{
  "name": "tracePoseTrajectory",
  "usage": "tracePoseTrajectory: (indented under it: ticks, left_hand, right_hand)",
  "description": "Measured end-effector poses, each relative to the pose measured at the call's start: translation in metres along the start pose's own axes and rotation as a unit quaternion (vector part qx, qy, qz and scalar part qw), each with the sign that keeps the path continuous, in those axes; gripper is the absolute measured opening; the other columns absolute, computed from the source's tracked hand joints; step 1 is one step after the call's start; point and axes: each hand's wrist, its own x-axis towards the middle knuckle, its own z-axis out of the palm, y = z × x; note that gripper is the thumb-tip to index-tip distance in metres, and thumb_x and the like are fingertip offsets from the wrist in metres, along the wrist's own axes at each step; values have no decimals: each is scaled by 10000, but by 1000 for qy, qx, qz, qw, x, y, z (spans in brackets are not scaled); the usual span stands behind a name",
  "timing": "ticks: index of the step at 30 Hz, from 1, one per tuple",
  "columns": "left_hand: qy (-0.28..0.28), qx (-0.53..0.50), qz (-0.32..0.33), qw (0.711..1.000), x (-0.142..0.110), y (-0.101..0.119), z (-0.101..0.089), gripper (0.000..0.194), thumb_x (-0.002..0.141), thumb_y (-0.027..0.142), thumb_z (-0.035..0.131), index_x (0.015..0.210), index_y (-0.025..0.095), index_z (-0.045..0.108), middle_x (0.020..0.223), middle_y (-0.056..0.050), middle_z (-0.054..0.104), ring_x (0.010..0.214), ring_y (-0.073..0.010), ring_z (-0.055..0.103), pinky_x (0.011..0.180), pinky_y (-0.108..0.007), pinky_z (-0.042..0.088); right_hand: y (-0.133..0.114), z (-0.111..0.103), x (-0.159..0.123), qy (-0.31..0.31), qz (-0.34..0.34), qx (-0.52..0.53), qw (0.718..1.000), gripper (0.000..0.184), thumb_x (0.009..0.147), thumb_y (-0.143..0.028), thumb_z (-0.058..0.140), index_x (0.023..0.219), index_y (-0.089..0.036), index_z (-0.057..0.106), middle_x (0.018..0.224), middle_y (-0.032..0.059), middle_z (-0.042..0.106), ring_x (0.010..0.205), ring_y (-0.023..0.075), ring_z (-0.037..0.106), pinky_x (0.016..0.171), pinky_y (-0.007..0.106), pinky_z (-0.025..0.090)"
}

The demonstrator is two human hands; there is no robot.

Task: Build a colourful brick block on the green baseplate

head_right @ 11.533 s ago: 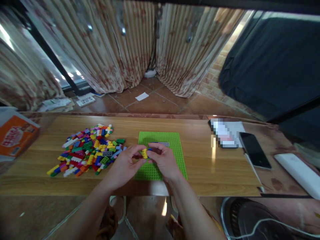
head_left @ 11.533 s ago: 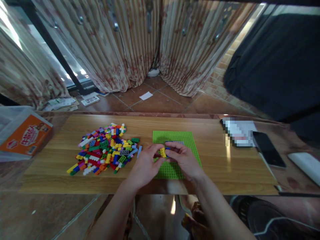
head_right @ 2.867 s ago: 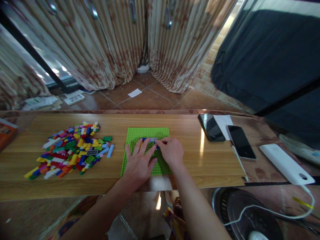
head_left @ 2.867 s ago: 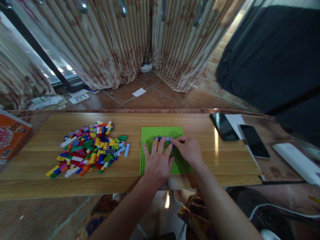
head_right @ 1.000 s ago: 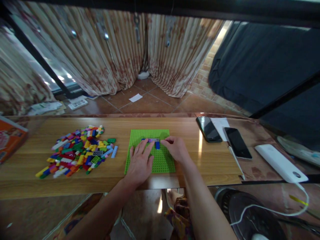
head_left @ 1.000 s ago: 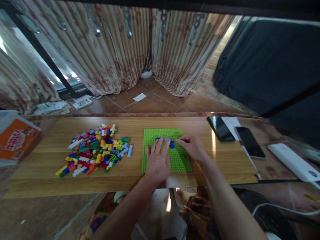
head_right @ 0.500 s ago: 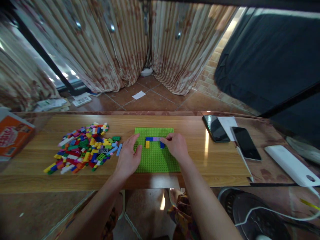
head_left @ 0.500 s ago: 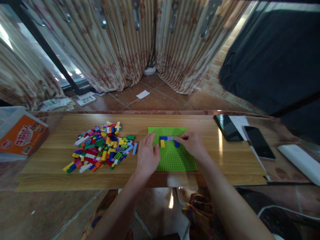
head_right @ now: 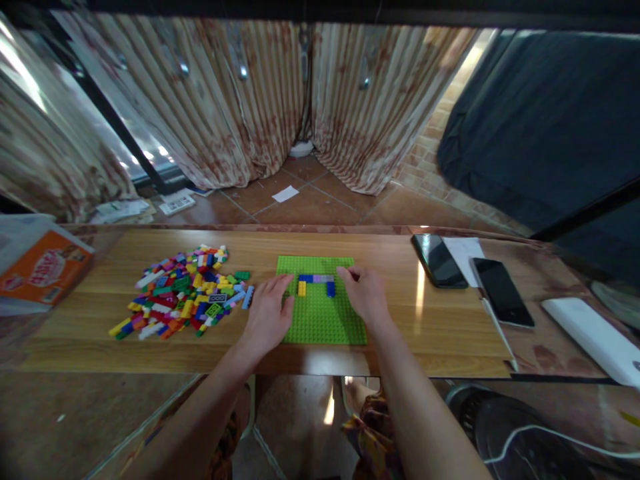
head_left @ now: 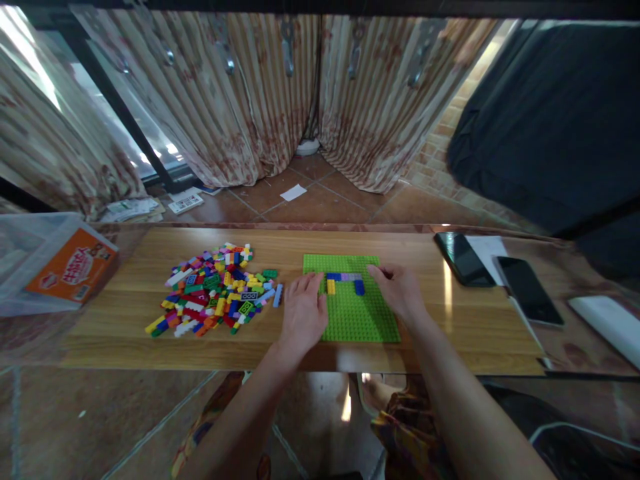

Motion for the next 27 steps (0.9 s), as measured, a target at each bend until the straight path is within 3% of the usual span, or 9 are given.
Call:
tracePoseTrajectory:
  ticks: [3,9,13,16,19,24,27]
  left_hand:
    - [-4,-2,1,1000,0,-1,1,471,858,115,483,1327,118,519,1290,-129,611,1215,-259,521,1068,-449,391]
    - [36,-56,-11,998,1,-5,-2,442,872,114,472,1311,134,519,1153,-109,681,1114,-231,593,1000,-412,439]
    - [71,-133,-47,988,3,-7,-13,255,914,210,474,1113,162,627,915,-66,721,857,-183,659,820,-314,495]
    - [125,-176,-68,974,6,-14,-25,195,921,268,479,905,177,652,769,-28,686,706,-143,630,687,-249,466]
    - [204,-232,-108,945,12,-31,-43,240,909,312,492,750,180,613,633,12,612,589,-113,566,586,-214,414]
    - [339,-324,-190,862,21,-70,-81,296,837,317,541,576,176,554,512,40,537,497,-88,472,522,-198,373]
    - [373,-405,-214,806,20,-88,-96,269,784,338,585,575,171,562,517,44,540,507,-84,490,547,-198,399]
  right_hand:
    - [-8,-4,-1,46,7,24,999,375,862,-445,509,672,-163,668,548,-7,556,540,137,488,536,265,300]
    - [-27,0,-10,58,-33,51,996,335,861,-408,504,714,-164,680,629,29,634,606,165,550,589,274,365]
    - [-42,12,-25,50,-71,56,995,313,875,-397,507,773,-165,689,723,52,680,673,180,602,634,279,412]
    - [-54,26,-39,17,-117,75,990,284,897,-380,508,833,-175,694,810,58,707,738,185,634,687,285,448]
    - [-65,43,-51,-15,-180,91,979,247,912,-346,510,865,-185,691,849,57,710,775,187,646,715,292,465]
    - [-83,68,-64,-80,-226,83,967,186,918,-259,510,928,-191,683,859,52,692,782,183,645,725,300,476]
    - [-92,80,-68,-104,-241,77,962,164,914,-233,524,951,-209,682,919,52,688,847,190,641,771,313,485]
